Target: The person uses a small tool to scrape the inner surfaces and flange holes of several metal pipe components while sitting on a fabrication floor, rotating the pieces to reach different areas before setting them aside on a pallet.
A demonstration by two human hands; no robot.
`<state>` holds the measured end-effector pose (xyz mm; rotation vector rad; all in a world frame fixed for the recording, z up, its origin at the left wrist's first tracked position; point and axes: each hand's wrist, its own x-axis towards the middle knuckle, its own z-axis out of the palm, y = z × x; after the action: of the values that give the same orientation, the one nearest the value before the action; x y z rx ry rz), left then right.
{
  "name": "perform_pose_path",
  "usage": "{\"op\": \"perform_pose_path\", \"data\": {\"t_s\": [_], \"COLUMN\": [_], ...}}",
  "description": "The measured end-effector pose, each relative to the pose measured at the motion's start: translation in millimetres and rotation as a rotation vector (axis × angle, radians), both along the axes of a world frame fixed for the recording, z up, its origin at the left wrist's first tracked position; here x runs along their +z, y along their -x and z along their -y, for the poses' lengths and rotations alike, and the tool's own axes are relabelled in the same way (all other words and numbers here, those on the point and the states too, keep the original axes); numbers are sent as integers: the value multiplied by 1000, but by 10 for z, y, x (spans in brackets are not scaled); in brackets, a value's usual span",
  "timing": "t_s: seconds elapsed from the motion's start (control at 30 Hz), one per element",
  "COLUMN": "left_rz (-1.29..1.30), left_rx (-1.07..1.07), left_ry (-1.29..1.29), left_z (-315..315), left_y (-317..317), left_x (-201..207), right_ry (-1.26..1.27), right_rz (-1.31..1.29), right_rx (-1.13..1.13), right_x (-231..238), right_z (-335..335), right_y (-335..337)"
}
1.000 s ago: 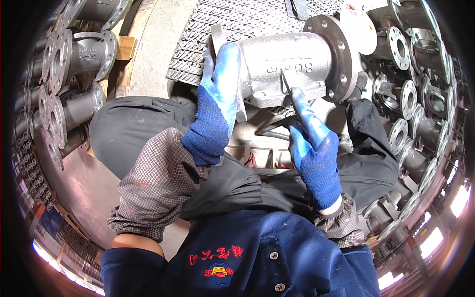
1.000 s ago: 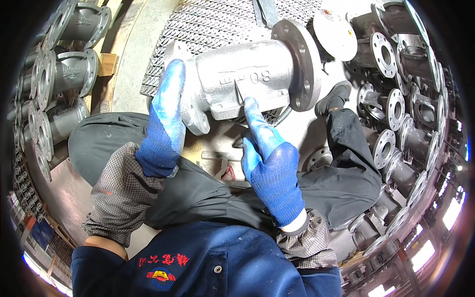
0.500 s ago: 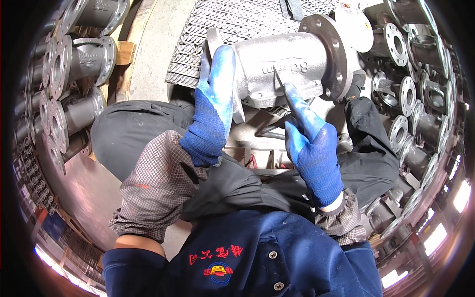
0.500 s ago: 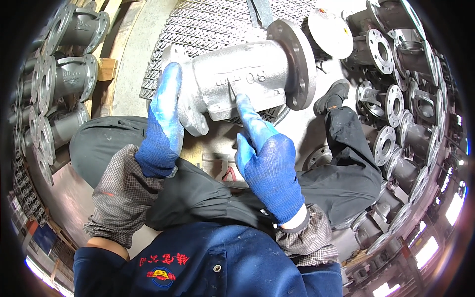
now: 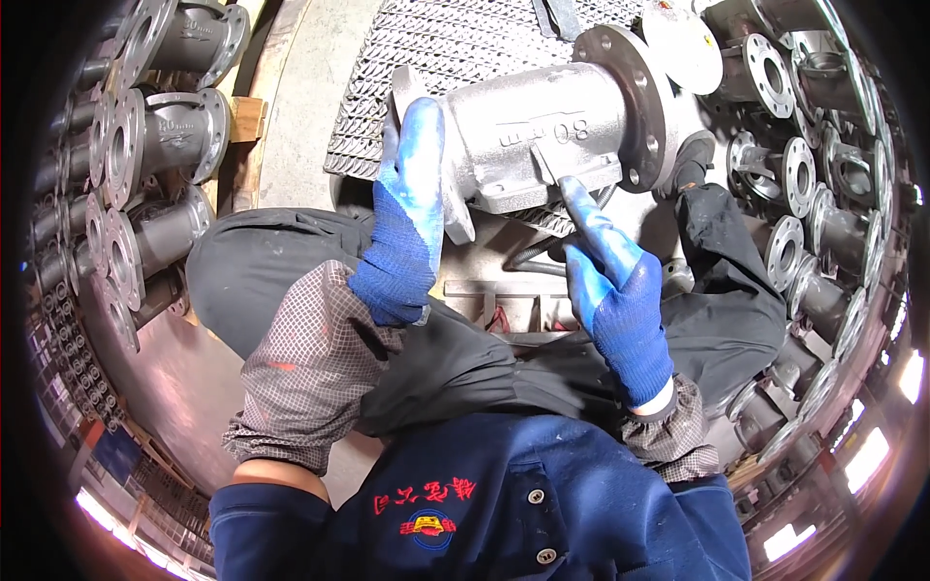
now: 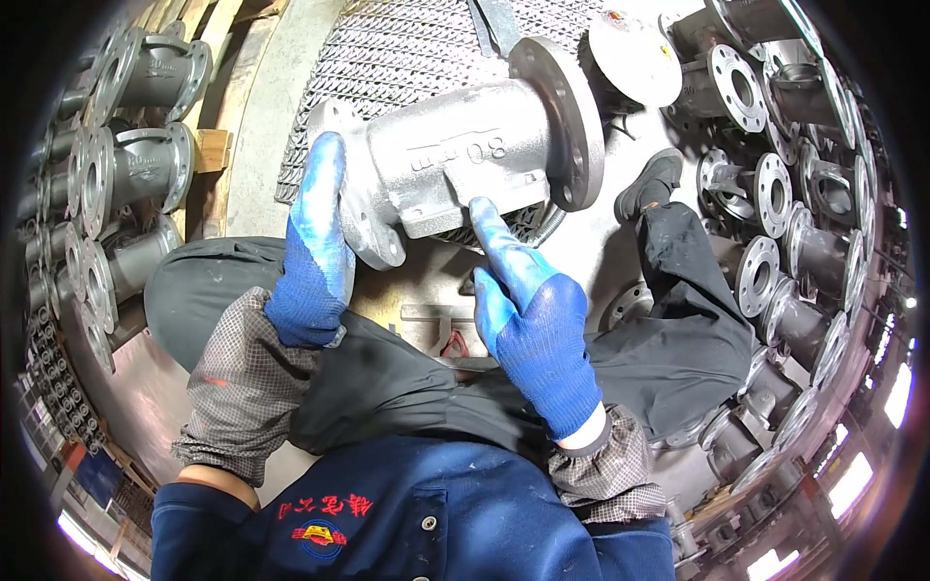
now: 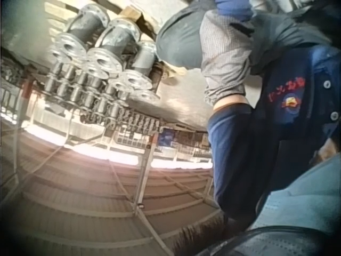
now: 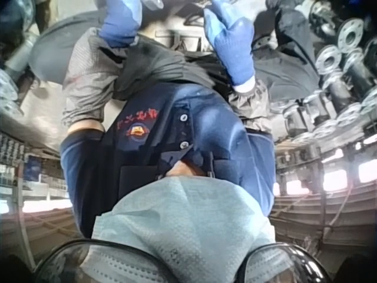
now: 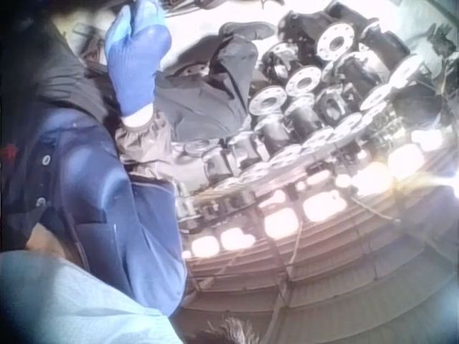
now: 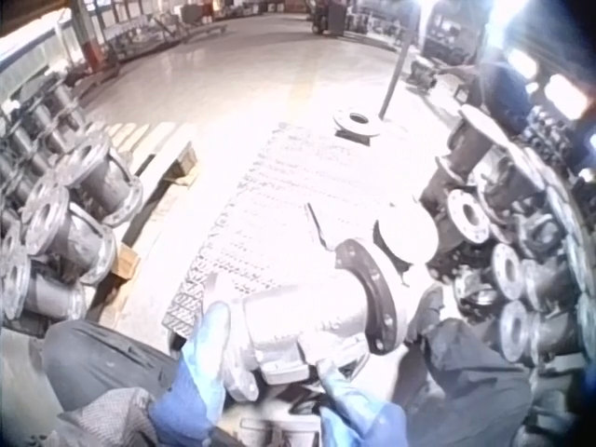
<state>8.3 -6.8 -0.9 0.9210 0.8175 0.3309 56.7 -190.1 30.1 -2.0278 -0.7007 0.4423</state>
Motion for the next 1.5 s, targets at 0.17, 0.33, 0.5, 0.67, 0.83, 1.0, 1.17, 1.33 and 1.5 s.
{"op": "perform_pose_path", "data": {"t_s": [0.17,0.33,0.5,0.67,0.83,1.0,1.17,1.33,1.5], "left_rz": [33,-12,76,-8,40,11,56,78,93], "left_rx": [-68,-39,8,-153,-131,-114,-152,-150,-112], "left_ry": [61,116,94,31,69,46,-90,-174,-162], "left_z": [-21,-41,-58,-98,-175,-448,-452,-445,-377], "left_y": [-16,-14,-9,-66,-150,-193,-223,-263,-316], "left_x": [45,-27,-146,89,95,-188,-175,-23,87], "right_ry": [-12,-1,-117,-163,-324,-407,-480,-389,-391], "right_rz": [-9,-19,-93,-57,58,72,-287,-265,-244], "right_rx": [1,0,4,-103,-125,-166,-354,-417,-410], "right_x": [-28,-17,-2,145,260,197,-269,-662,-817], "right_z": [-40,-48,1,128,331,405,257,26,-59], "right_y": [-3,-7,-49,-160,-482,-927,-1193,-1266,-1286]}}
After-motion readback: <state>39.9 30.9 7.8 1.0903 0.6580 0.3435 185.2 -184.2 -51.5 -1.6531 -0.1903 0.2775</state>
